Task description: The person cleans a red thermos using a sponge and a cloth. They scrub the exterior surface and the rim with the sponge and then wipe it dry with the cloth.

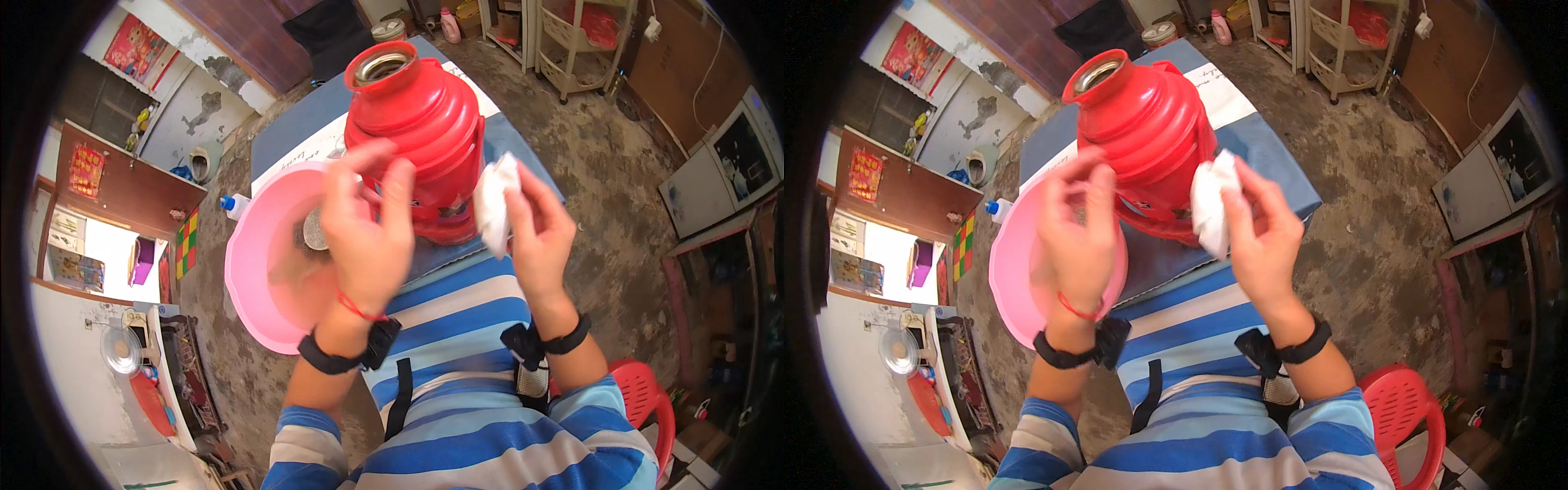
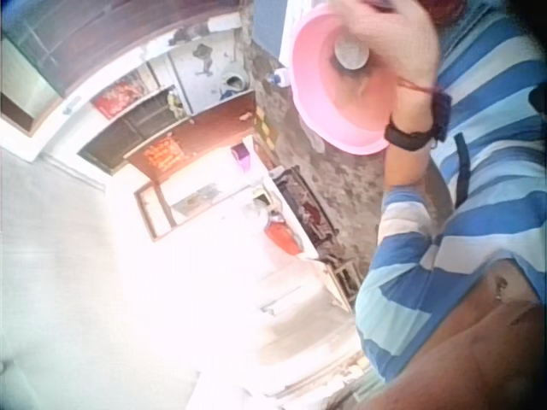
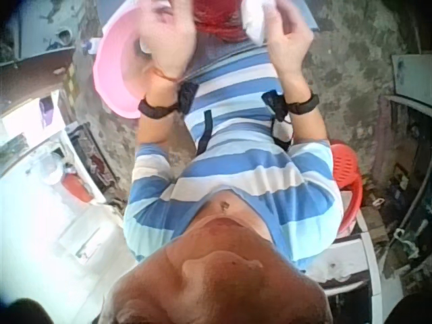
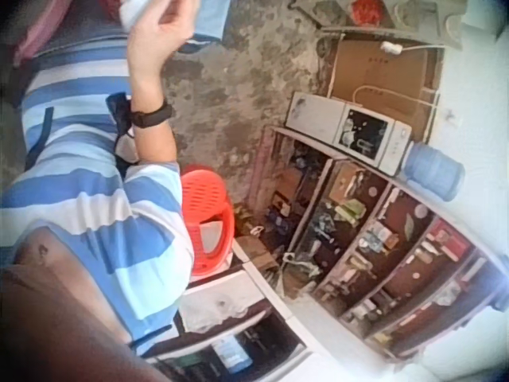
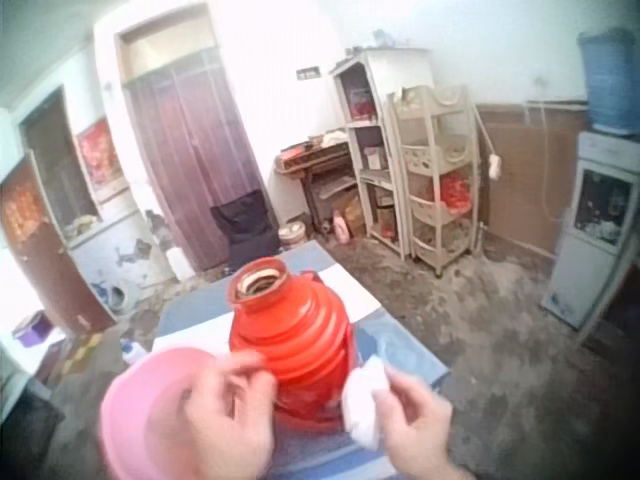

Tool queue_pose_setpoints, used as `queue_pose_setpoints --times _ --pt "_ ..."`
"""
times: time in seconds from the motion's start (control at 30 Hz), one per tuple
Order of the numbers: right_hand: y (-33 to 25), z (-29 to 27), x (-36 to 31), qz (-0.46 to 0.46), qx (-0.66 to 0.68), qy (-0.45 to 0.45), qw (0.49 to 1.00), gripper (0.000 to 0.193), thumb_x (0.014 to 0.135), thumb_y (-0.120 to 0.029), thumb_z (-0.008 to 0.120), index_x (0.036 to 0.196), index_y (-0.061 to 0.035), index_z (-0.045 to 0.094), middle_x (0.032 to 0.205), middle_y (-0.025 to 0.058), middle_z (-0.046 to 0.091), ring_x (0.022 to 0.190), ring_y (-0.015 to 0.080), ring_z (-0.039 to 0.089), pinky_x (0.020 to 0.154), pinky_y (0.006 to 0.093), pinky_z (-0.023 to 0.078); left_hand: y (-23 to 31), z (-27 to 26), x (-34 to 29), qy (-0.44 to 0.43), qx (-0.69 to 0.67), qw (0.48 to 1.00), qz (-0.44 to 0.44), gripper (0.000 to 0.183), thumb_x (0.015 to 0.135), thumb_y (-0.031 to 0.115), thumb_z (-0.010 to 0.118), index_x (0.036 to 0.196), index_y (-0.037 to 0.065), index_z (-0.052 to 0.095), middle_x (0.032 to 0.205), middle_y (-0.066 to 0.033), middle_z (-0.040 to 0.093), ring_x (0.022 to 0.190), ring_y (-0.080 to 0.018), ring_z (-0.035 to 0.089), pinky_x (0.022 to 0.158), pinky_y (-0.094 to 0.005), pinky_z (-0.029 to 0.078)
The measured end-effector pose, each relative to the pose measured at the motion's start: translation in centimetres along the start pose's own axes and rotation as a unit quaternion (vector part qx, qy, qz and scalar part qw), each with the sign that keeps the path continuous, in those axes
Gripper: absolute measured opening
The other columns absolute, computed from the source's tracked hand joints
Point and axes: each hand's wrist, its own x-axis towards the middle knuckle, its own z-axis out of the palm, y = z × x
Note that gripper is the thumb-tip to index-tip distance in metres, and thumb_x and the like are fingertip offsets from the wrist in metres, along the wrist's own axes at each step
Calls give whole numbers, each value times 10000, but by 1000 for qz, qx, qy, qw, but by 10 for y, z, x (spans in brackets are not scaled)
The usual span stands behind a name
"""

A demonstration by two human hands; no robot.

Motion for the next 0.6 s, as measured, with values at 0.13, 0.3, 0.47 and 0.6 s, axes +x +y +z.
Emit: queue_pose_setpoints --times 0.13,0.3,0.47,0.6 --pt "3 14 42 -103 -48 31 993 323 918 -57 630 1231 19 609 1027 77 624 922 139 611 813 274 506 -24 10 58 99 114 985 83 660 803 300 806 1259 -48 481 1121 -151 607 1076 -224 582 957 -306 447" --pt "16 42 40 -235 -202 68 948 257 859 -21 668 1111 28 668 905 126 581 771 249 593 676 329 494 -26 21 85 6 9 1000 16 652 745 355 846 1184 -18 538 1139 -154 624 1061 -230 616 938 -339 485" --pt "25 41 18 -257 -238 68 934 240 821 53 668 1059 24 678 877 118 560 771 266 582 692 328 488 -26 24 87 16 2 1000 -4 614 741 348 849 1146 -10 558 1112 -141 635 1013 -215 631 904 -340 501" --pt "35 21 -8 -246 -214 -52 944 229 822 49 671 1048 13 683 877 107 561 776 266 580 694 334 487 -30 23 88 21 18 1000 0 606 744 341 848 1142 -9 555 1106 -136 637 1004 -213 631 898 -337 502"
